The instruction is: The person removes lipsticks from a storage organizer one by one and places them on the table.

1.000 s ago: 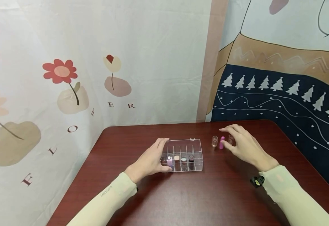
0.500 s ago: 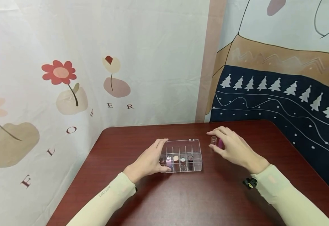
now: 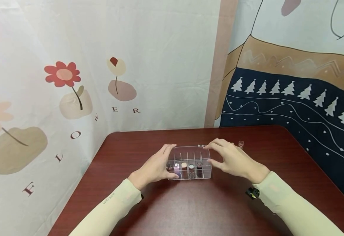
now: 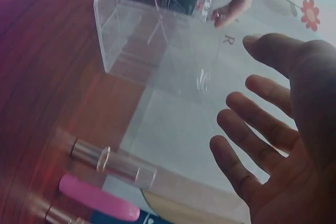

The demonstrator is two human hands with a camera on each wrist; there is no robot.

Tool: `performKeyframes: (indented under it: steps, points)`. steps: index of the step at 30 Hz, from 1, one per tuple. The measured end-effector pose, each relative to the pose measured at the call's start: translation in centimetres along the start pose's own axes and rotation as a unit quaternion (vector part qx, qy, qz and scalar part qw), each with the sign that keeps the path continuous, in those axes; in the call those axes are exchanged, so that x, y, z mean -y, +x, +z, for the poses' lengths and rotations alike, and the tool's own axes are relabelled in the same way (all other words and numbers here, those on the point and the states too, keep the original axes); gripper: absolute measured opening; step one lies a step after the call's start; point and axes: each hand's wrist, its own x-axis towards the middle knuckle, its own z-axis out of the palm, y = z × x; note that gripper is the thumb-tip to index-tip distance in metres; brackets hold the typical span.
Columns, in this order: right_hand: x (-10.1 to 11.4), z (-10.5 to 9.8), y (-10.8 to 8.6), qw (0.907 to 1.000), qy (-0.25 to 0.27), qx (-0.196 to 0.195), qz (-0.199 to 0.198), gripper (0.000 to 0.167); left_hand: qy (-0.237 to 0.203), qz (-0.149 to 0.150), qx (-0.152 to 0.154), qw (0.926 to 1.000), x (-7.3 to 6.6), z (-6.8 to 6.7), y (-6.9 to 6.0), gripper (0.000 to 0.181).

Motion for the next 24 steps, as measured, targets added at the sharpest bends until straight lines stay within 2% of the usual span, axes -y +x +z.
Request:
performKeyframes:
  steps: [9, 17, 24]
  points:
    - [1.0, 1.2, 1.1, 0.9987, 0.005, 0.049, -0.015, 0.046, -0.003, 0.004, -0.002, 1.0, 0.2, 0.0, 0.1, 0.129]
    - [0.8, 1.9, 1.5, 0.9973, 0.022, 0.068, -0.015, 0.044, -0.009, 0.005, 0.0, 0.9999, 0.2, 0.0, 0.1, 0.127]
    - [0.5, 2.7, 1.3, 0.9966, 0.026, 0.076, -0.017, 0.041, -0.009, 0.007, -0.005, 0.9999, 0.4, 0.5, 0.3, 0.128]
